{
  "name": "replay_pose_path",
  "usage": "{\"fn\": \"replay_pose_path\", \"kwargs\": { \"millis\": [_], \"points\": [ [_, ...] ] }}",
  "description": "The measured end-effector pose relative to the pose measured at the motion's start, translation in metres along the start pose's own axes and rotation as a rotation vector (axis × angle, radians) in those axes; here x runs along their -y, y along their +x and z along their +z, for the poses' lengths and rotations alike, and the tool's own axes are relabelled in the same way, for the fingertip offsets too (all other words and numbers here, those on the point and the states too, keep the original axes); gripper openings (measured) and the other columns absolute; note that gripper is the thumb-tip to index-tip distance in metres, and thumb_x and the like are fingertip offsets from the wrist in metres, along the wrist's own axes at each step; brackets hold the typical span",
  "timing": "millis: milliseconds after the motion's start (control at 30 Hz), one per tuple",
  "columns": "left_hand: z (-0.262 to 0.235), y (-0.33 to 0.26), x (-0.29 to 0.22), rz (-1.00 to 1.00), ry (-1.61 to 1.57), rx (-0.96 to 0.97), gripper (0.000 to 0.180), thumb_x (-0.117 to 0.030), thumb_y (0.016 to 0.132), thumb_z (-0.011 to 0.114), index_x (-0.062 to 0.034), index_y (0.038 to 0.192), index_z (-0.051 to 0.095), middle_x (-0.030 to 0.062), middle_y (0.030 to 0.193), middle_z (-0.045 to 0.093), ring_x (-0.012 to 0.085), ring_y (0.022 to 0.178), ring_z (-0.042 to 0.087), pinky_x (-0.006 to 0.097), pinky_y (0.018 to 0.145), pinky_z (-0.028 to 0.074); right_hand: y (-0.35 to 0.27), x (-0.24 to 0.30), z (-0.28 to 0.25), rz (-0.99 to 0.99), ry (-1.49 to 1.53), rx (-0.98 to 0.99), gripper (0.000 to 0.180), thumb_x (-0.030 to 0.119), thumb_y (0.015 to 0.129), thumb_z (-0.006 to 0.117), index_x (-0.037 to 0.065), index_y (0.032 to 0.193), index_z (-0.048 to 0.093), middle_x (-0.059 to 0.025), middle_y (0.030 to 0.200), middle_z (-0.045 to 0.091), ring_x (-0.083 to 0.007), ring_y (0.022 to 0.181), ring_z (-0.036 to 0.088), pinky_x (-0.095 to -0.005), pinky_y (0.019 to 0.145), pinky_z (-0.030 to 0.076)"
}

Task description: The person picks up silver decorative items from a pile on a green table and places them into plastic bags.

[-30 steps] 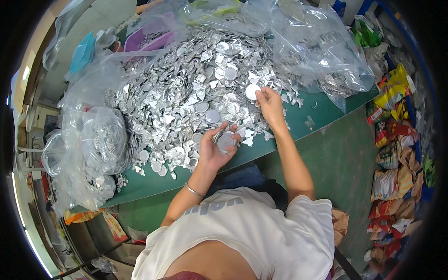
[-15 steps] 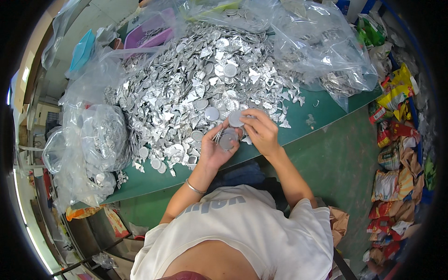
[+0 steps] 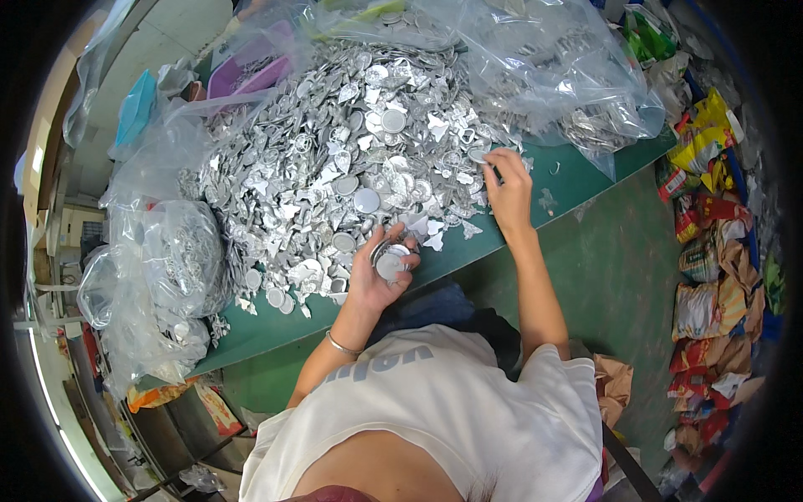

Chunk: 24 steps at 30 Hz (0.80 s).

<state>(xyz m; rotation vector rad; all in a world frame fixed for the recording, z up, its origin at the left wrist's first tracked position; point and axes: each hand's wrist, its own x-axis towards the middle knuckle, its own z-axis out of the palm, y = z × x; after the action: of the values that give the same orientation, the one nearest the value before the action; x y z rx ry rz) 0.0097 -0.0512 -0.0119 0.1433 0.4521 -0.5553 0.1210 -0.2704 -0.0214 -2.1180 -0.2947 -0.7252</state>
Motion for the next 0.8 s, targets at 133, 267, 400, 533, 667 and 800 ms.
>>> {"fn": "replay_pose_path", "kwargs": {
  "millis": [133, 267, 400, 533, 667, 800],
  "points": [
    [0.003, -0.008, 0.005, 0.042, 0.051, -0.075, 0.023, -0.028, 0.088, 0.048, -0.012, 0.101, 0.06, 0.0104, 0.094, 0.051, 0.019, 0.072, 0.045, 0.023, 0.045, 0.039, -0.008, -0.005, -0.003, -0.015, -0.033, 0.096, 0.013, 0.006, 0.072, 0.067, -0.002, 0.081, 0.061, -0.0123, 0.089, 0.059, -0.0275, 0.085, 0.055, -0.0353, 0.075, 0.043],
    [-0.005, -0.015, 0.005, 0.014, -0.095, -0.009, 0.021, -0.025, 0.087, 0.05, -0.0103, 0.097, 0.061, 0.0091, 0.086, 0.049, 0.0176, 0.068, 0.043, 0.022, 0.043, 0.035, -0.017, 0.011, -0.01, 0.068, -0.076, 0.121, 0.015, 0.009, 0.07, 0.069, 0.001, 0.079, 0.061, -0.0096, 0.083, 0.056, -0.0268, 0.077, 0.052, -0.0355, 0.07, 0.04],
    [-0.022, -0.016, 0.005, -0.058, -0.112, 0.215, 0.021, -0.025, 0.086, 0.05, -0.0098, 0.097, 0.061, 0.0063, 0.078, 0.044, 0.0155, 0.065, 0.04, 0.021, 0.041, 0.032, -0.026, 0.025, -0.013, 0.036, -0.142, 0.344, 0.023, 0.014, 0.066, 0.073, 0.005, 0.084, 0.061, -0.0065, 0.084, 0.054, -0.0253, 0.08, 0.049, -0.0344, 0.07, 0.036],
    [-0.028, -0.02, 0.007, -0.046, -0.077, 0.178, 0.022, -0.024, 0.086, 0.05, -0.0106, 0.099, 0.061, 0.0046, 0.075, 0.042, 0.0145, 0.064, 0.039, 0.021, 0.041, 0.031, -0.028, 0.023, -0.018, 0.06, -0.217, 0.366, 0.03, 0.013, 0.064, 0.073, 0.006, 0.09, 0.06, -0.0069, 0.091, 0.054, -0.0263, 0.09, 0.048, -0.0354, 0.076, 0.036],
    [-0.014, -0.028, 0.011, 0.039, -0.045, -0.016, 0.023, -0.024, 0.087, 0.05, -0.0117, 0.102, 0.061, 0.004, 0.075, 0.043, 0.0142, 0.065, 0.04, 0.021, 0.042, 0.032, -0.019, 0.042, -0.008, 0.066, 0.01, 0.349, 0.028, 0.008, 0.066, 0.07, 0.006, 0.092, 0.059, -0.0102, 0.097, 0.053, -0.0286, 0.093, 0.048, -0.0369, 0.082, 0.036],
    [-0.023, -0.028, 0.013, 0.077, -0.151, -0.005, 0.026, -0.024, 0.086, 0.05, -0.0113, 0.108, 0.056, 0.0056, 0.078, 0.047, 0.0158, 0.065, 0.044, 0.023, 0.044, 0.034, -0.013, 0.057, 0.03, -0.12, -0.163, 0.388, 0.029, 0.011, 0.066, 0.071, 0.005, 0.093, 0.061, -0.011, 0.101, 0.052, -0.0274, 0.096, 0.048, -0.0385, 0.085, 0.034]
  ]
}}
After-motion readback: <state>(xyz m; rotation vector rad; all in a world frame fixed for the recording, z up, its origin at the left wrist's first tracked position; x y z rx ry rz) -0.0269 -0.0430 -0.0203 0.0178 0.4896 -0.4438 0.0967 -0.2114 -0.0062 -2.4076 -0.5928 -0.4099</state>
